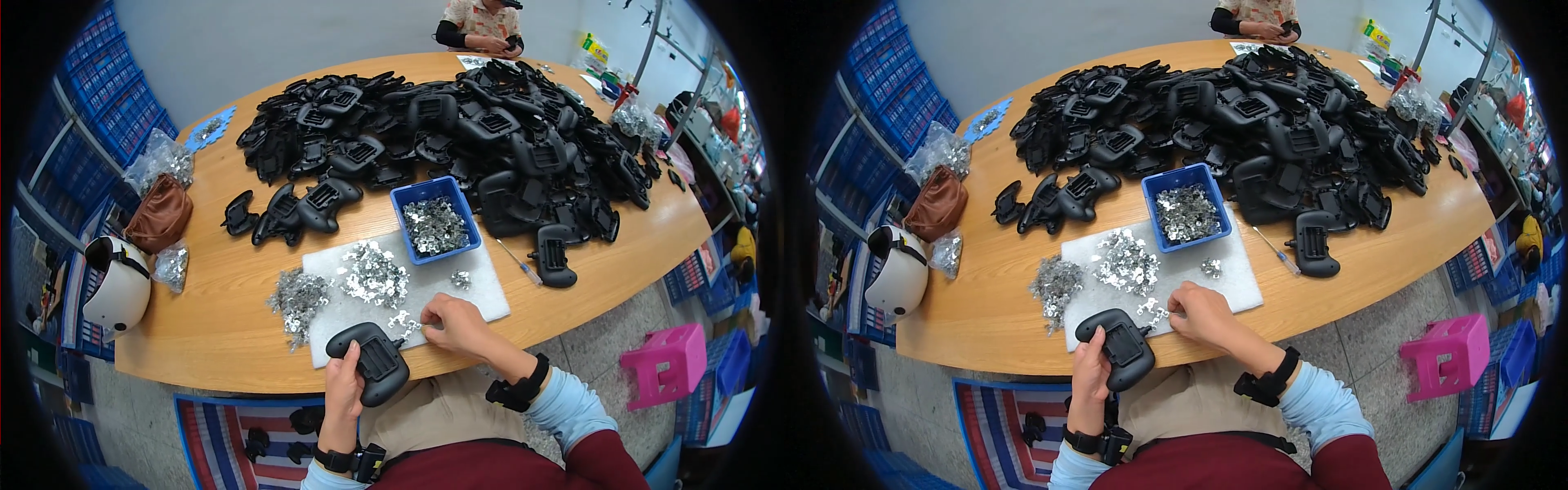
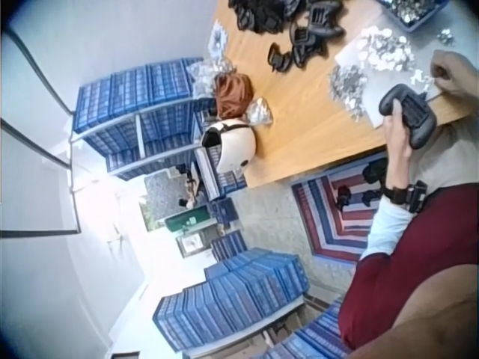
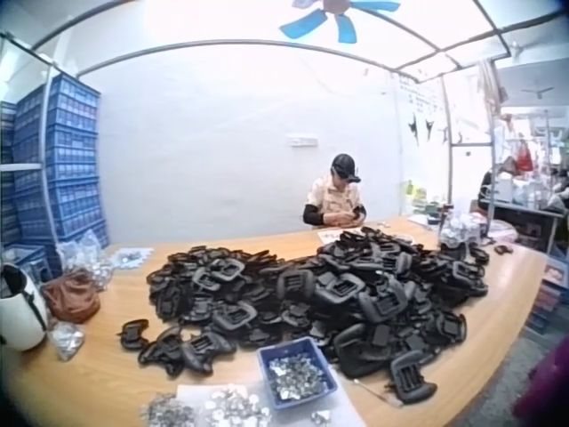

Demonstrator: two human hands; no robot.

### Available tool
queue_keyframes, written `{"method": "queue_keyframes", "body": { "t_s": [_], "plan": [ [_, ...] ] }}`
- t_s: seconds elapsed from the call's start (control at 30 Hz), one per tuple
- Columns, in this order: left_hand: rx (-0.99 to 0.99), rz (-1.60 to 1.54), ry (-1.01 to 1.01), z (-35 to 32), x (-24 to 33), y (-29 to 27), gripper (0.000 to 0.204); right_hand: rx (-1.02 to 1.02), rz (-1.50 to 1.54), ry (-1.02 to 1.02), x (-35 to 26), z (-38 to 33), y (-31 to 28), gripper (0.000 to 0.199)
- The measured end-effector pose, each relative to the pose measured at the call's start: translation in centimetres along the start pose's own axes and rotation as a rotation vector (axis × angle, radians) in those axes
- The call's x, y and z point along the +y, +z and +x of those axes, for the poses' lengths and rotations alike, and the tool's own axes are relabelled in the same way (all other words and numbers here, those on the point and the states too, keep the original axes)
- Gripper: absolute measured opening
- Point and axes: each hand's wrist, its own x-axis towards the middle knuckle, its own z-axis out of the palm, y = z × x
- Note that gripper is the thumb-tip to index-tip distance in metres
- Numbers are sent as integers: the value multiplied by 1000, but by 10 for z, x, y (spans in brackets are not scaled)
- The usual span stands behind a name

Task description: Assembling internal components and silver parts into game controller shells at a workshop table.

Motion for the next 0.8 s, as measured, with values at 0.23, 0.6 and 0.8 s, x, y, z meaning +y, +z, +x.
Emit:
{"method": "queue_keyframes", "body": {
  "t_s": [0.23, 0.6, 0.8],
  "plan": [
    [17, -12, -15, 2, -2, -3, 25, -30, 173, 78, 8, 8, -8, 12],
    [-43, 9, -71, 1, -2, 15, 24, -31, 45, -552, -37, 9, 3, 11],
    [-52, 86, -98, -1, -2, 14, 23, -6, -194, -686, -37, 1, 10, 13]
  ]
}}
